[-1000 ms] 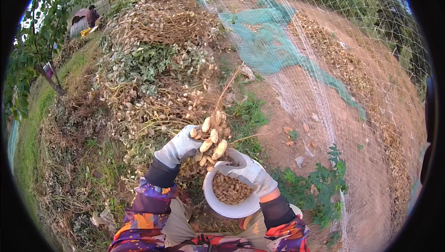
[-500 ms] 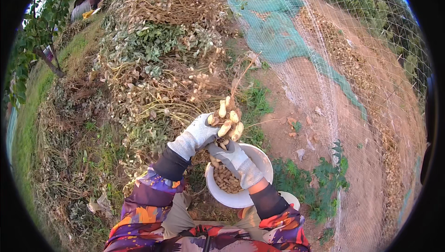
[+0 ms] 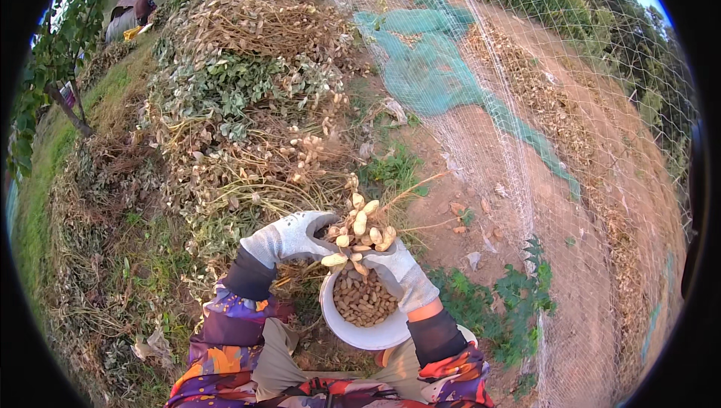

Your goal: The person sits on the ground and removes peanuts from their pods by hand, placing the shelled nuts into a white bowl. The person repeatedly picks up peanut vines from a large pile, shells the nuts, and discards the empty pods.

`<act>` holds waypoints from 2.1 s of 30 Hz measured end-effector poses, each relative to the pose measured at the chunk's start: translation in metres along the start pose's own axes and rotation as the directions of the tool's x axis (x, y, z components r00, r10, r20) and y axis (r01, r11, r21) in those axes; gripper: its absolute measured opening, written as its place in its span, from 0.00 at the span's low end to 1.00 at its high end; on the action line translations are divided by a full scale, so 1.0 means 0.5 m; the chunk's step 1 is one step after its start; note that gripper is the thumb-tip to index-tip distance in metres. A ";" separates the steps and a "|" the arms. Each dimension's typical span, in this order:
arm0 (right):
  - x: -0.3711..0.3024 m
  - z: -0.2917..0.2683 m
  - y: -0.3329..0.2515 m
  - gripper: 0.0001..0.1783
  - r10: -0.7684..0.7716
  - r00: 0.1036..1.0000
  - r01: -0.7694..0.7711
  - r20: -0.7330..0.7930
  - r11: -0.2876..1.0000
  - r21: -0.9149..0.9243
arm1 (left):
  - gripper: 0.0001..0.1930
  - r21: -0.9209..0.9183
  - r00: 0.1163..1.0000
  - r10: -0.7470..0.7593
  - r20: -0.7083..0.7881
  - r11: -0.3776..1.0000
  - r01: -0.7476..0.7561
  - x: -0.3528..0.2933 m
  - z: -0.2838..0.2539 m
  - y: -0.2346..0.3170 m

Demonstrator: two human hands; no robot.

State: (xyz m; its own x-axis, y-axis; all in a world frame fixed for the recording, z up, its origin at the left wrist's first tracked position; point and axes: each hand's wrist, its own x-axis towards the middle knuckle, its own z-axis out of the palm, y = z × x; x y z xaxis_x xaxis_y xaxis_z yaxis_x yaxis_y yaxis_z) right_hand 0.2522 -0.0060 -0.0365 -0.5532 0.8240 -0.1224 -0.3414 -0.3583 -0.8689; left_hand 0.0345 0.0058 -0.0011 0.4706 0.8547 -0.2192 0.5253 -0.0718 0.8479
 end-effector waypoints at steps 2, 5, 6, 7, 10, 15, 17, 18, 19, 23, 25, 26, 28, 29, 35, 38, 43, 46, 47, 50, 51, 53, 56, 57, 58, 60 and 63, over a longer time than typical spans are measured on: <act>-0.008 0.010 -0.013 0.20 -0.021 0.999 0.027 -0.049 0.993 0.111 | 0.33 -0.039 0.993 0.078 0.093 0.996 -0.075 0.005 0.012 -0.019; -0.011 0.002 -0.029 0.21 -0.041 0.995 0.020 0.092 0.976 0.216 | 0.35 -0.280 0.977 0.202 0.071 0.944 -0.175 0.022 0.049 -0.024; -0.012 0.000 -0.028 0.21 -0.047 0.993 0.021 0.107 0.971 0.236 | 0.35 -0.253 0.978 0.199 0.057 0.951 -0.179 0.023 0.054 -0.031; -0.013 -0.001 -0.026 0.22 -0.060 0.990 0.028 0.130 0.972 0.234 | 0.35 -0.224 0.980 0.196 0.042 0.957 -0.182 0.023 0.058 -0.036; -0.022 -0.008 -0.017 0.24 -0.096 0.978 0.054 0.183 0.974 0.218 | 0.36 -0.172 0.975 0.219 0.038 0.963 -0.210 0.024 0.066 -0.032; -0.036 -0.031 0.003 0.26 -0.157 0.973 0.216 0.167 0.871 -0.440 | 0.33 0.223 0.991 0.132 -0.006 0.966 -0.127 0.013 0.053 0.018; -0.043 -0.029 -0.020 0.28 -0.104 0.972 0.191 0.211 0.872 -0.452 | 0.30 0.400 0.984 0.157 -0.082 0.910 -0.112 0.005 0.048 0.031; -0.050 -0.017 -0.043 0.28 -0.025 0.973 0.134 0.228 0.869 -0.477 | 0.30 0.394 0.978 0.174 -0.116 0.912 -0.115 0.000 0.044 0.027; -0.053 -0.001 -0.054 0.24 -0.167 0.949 0.284 0.267 0.820 -0.497 | 0.30 0.389 0.970 0.190 -0.149 0.913 -0.119 -0.007 0.038 0.022; -0.037 -0.046 -0.019 0.32 -0.193 0.928 0.362 0.318 0.662 -0.656 | 0.31 0.447 0.931 0.317 -0.178 0.869 -0.211 -0.004 0.036 0.015; -0.042 -0.077 0.006 0.35 -0.063 0.965 0.141 0.254 0.943 -0.302 | 0.31 0.448 0.919 0.362 -0.156 0.855 -0.261 -0.007 0.028 0.019; -0.027 -0.084 0.021 0.33 -0.074 0.955 0.155 0.288 0.950 -0.270 | 0.31 0.458 0.916 0.367 -0.160 0.850 -0.260 -0.008 0.027 0.018; 0.001 -0.102 0.052 0.28 -0.096 0.933 0.176 0.347 0.962 -0.207 | 0.31 0.479 0.908 0.385 -0.165 0.836 -0.268 -0.003 0.026 0.016; 0.004 -0.062 0.018 0.26 -0.127 0.908 0.317 0.400 0.832 -0.455 | 0.30 0.453 0.935 0.318 -0.159 0.865 -0.218 -0.012 0.023 0.015; -0.017 -0.043 0.047 0.24 -0.125 0.985 0.152 0.122 0.957 -0.248 | 0.30 0.837 0.951 0.222 -0.215 0.544 0.062 -0.013 0.056 0.056; -0.021 -0.021 0.030 0.33 -0.051 0.998 0.065 0.043 0.894 -0.444 | 0.29 0.860 0.953 0.214 -0.216 0.504 0.082 -0.010 0.061 0.055; -0.026 -0.008 -0.002 0.26 -0.063 0.989 0.138 0.130 0.681 -0.720 | 0.35 0.898 0.925 0.328 -0.192 0.439 0.030 -0.001 0.060 0.045; -0.026 -0.002 0.013 0.24 -0.017 1.000 0.027 0.026 0.883 -0.468 | 0.38 0.855 0.933 0.342 -0.113 0.511 -0.083 0.003 0.069 0.042; -0.027 -0.004 0.029 0.23 -0.089 0.996 0.086 0.015 0.872 -0.481 | 0.42 0.771 0.963 0.259 -0.077 0.628 -0.107 0.004 0.075 0.035; -0.037 -0.009 0.041 0.22 -0.103 0.995 0.081 -0.011 0.840 -0.536 | 0.40 0.666 0.994 0.099 -0.051 0.745 -0.040 0.010 0.091 0.025; -0.043 0.011 0.013 0.23 -0.048 0.999 0.026 -0.021 0.801 -0.599 | 0.40 0.688 0.997 0.062 -0.056 0.726 -0.006 0.016 0.096 0.018; -0.047 0.025 0.000 0.22 0.033 0.997 -0.072 -0.074 0.785 -0.616 | 0.36 0.762 0.995 0.047 -0.091 0.647 0.039 0.027 0.112 0.005; -0.060 0.030 -0.008 0.19 0.097 0.994 -0.112 -0.056 0.823 -0.557 | 0.32 0.855 0.981 0.099 -0.166 0.510 0.093 0.027 0.130 0.011; -0.063 0.018 0.005 0.19 0.063 0.998 -0.055 -0.004 0.827 -0.560 | 0.30 0.844 0.986 0.078 -0.151 0.529 0.087 0.032 0.130 0.019; -0.057 -0.014 0.040 0.19 0.116 0.993 -0.107 -0.016 0.843 -0.527 | 0.30 0.846 0.993 0.046 -0.111 0.529 0.070 0.036 0.125 0.027; -0.050 -0.047 0.078 0.19 0.199 0.980 -0.183 -0.013 0.870 -0.458 | 0.29 0.848 0.999 -0.027 -0.038 0.527 0.047 0.038 0.117 0.033; -0.051 -0.041 0.076 0.19 0.238 0.970 -0.203 0.050 0.907 -0.370 | 0.29 0.859 0.998 0.051 -0.027 0.513 -0.003 0.027 0.119 0.004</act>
State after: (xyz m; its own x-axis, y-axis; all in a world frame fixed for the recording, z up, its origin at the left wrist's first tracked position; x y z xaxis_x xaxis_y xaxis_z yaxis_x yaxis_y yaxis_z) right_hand 0.2687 -0.0315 -0.0765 -0.6556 0.6923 -0.3015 0.0838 -0.3301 -0.9402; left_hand 0.0840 -0.0135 -0.0313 0.4775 0.8635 -0.1622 0.8766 -0.4808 0.0210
